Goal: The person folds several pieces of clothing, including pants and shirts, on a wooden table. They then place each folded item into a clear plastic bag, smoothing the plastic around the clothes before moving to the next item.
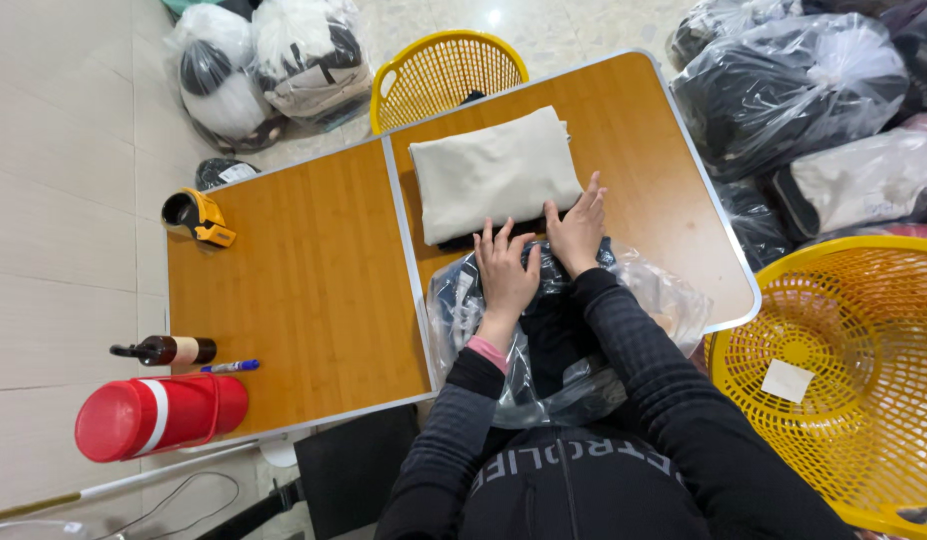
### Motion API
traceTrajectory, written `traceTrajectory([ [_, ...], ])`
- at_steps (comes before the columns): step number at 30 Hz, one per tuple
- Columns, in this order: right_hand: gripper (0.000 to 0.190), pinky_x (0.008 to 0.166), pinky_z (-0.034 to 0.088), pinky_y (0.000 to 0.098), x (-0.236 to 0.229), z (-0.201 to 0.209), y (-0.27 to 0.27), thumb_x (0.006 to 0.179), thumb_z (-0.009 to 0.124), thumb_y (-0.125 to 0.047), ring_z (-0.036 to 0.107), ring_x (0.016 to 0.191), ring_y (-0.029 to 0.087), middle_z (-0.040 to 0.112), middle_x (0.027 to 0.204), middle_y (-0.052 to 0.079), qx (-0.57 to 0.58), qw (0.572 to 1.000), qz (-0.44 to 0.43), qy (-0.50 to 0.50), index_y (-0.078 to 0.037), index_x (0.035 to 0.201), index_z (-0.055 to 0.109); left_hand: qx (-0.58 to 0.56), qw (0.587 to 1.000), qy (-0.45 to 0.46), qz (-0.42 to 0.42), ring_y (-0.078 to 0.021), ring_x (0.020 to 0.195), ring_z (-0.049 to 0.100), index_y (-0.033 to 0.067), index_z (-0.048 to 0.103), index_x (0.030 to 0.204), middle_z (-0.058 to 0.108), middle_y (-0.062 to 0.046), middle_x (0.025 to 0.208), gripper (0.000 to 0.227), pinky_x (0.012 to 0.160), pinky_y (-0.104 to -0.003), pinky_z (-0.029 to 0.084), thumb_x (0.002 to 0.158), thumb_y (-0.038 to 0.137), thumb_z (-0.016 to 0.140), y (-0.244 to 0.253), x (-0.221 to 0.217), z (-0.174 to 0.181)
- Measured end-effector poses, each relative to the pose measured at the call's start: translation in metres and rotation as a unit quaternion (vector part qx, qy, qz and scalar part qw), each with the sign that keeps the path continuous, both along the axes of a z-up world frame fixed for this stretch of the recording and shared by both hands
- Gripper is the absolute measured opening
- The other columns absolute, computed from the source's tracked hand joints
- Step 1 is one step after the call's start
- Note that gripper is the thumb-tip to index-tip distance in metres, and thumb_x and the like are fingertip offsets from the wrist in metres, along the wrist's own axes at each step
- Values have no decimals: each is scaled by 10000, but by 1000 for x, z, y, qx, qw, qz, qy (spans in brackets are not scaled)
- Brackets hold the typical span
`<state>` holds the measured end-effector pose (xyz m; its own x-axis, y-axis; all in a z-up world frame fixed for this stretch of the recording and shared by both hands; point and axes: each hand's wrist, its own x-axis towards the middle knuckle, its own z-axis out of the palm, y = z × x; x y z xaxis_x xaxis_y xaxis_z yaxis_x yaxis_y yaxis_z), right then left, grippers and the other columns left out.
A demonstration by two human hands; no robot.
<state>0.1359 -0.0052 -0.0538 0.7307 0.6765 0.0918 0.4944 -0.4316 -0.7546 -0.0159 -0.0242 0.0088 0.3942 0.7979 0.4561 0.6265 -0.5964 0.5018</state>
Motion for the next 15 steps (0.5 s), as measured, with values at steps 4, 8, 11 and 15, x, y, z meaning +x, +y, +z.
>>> traceTrajectory([
  [4, 1021, 1098, 349, 614, 0, 3, 0, 941, 733, -440, 383, 1403, 527, 366, 1516, 398, 12, 1000, -2, -29, -47, 1627, 88, 5, 1000, 2, -1, -400, 1488, 355, 112, 753, 1103, 597, -153, 1417, 237, 1256, -597, 194, 920, 252, 702, 3, 1, 0],
  [8, 1005, 1068, 390, 588, -2, 9, -4, 934, 718, -436, 499, 1278, 493, 484, 1434, 334, 0, 1000, 1, -5, -36, 1621, 102, 2, 1000, 2, -3, -401, 1487, 351, 110, 753, 1114, 594, -152, 1419, 246, 1254, -599, 196, 919, 251, 701, 0, 0, 1],
  [11, 1005, 1075, 393, 575, -2, 12, -3, 938, 718, -437, 523, 1259, 475, 523, 1384, 314, -14, 1000, 0, 15, -34, 1631, 112, -4, 1000, 1, -4, -401, 1484, 348, 114, 757, 1102, 591, -149, 1415, 239, 1252, -602, 193, 915, 252, 706, 0, 0, 2],
  [15, 995, 1114, 367, 542, 4, 7, 2, 921, 748, -431, 478, 1350, 460, 462, 1494, 312, 14, 999, -5, 33, 9, 1599, 169, -5, 1000, 9, -4, -401, 1487, 345, 111, 753, 1113, 586, -148, 1424, 249, 1253, -600, 193, 919, 260, 709, 3, 1, 1],
])
